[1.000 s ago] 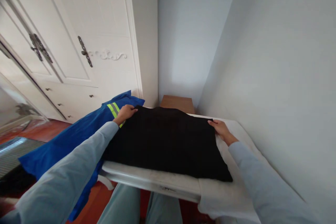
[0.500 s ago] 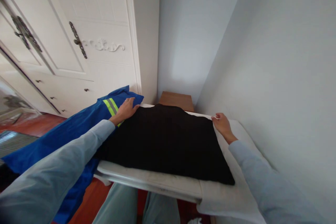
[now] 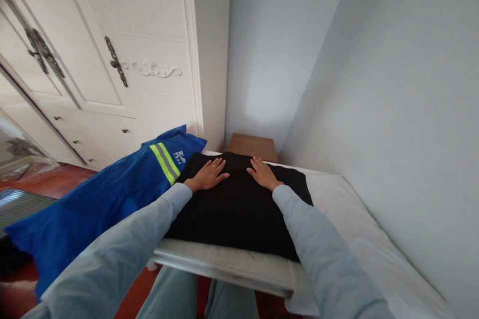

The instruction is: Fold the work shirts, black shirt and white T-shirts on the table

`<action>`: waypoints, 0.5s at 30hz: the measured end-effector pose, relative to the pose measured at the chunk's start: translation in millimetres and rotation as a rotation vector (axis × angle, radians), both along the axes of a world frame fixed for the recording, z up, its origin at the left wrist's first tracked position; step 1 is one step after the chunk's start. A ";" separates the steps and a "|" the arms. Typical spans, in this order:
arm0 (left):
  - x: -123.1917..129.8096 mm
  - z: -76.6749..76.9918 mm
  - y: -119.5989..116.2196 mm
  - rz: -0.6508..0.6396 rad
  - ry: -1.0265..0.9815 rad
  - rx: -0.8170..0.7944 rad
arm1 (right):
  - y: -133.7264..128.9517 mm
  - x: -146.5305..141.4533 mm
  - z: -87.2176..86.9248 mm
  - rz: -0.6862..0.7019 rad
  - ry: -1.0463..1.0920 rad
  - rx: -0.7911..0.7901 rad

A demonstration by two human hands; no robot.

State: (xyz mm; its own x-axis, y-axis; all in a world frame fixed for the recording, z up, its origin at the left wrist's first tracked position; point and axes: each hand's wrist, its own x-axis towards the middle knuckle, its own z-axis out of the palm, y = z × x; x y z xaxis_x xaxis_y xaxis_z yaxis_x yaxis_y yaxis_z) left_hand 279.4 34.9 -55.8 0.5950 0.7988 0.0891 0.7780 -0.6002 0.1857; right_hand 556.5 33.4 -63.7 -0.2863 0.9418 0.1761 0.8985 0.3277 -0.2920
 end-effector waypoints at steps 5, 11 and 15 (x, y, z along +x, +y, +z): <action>-5.2 -5.7 -1.5 -0.007 -0.066 0.001 | 2.9 18.6 -17.5 0.041 -0.070 0.069; -12.1 3.7 1.8 0.239 -0.715 -0.066 | 2.8 17.9 -17.3 0.036 -0.094 0.053; -20.6 33.2 -12.3 0.451 -1.077 0.072 | 1.7 19.3 -15.9 0.035 -0.064 0.051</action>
State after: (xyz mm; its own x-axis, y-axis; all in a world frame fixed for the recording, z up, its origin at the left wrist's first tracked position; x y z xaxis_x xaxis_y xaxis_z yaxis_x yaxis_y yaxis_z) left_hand 258.8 22.6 -22.5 -0.1520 0.8909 0.4280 0.3846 -0.3455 0.8560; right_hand 575.8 35.1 -79.5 -0.3310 0.9213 0.2041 0.9024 0.3723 -0.2168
